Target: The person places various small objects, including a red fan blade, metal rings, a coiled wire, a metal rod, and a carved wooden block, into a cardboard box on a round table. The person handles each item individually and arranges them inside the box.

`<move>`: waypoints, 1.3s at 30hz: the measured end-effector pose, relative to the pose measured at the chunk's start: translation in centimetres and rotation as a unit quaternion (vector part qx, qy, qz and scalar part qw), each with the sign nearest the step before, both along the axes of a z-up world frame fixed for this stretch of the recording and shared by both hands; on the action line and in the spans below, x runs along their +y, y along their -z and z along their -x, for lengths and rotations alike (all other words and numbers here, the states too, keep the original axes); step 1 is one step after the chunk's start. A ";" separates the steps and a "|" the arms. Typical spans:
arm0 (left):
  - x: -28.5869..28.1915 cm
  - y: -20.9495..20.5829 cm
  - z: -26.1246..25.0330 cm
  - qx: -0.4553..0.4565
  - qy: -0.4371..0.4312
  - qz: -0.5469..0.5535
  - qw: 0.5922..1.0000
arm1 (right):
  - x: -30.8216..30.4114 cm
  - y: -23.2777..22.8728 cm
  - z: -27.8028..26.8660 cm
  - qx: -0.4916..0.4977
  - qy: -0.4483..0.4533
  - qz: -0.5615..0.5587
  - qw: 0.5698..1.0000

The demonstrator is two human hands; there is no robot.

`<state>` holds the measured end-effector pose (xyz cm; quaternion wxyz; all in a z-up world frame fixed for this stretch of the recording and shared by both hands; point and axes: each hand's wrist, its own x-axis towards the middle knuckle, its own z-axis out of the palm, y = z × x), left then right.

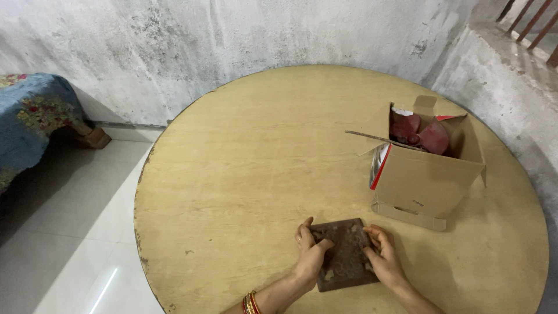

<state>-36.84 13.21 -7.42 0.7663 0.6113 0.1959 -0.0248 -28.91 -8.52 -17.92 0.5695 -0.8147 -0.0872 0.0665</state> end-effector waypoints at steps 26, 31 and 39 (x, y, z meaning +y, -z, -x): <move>0.8 0.4 0.0 0.033 -0.048 0.172 0.983 | 0.3 -2.3 1.8 0.096 0.047 -0.076 0.991; 1.3 1.0 -0.8 0.036 -0.064 0.167 0.983 | 0.1 -2.2 1.6 0.079 0.049 -0.130 0.987; 1.8 2.0 -1.3 0.015 -0.034 0.155 0.987 | -1.6 -0.7 0.7 0.085 0.087 -0.193 0.974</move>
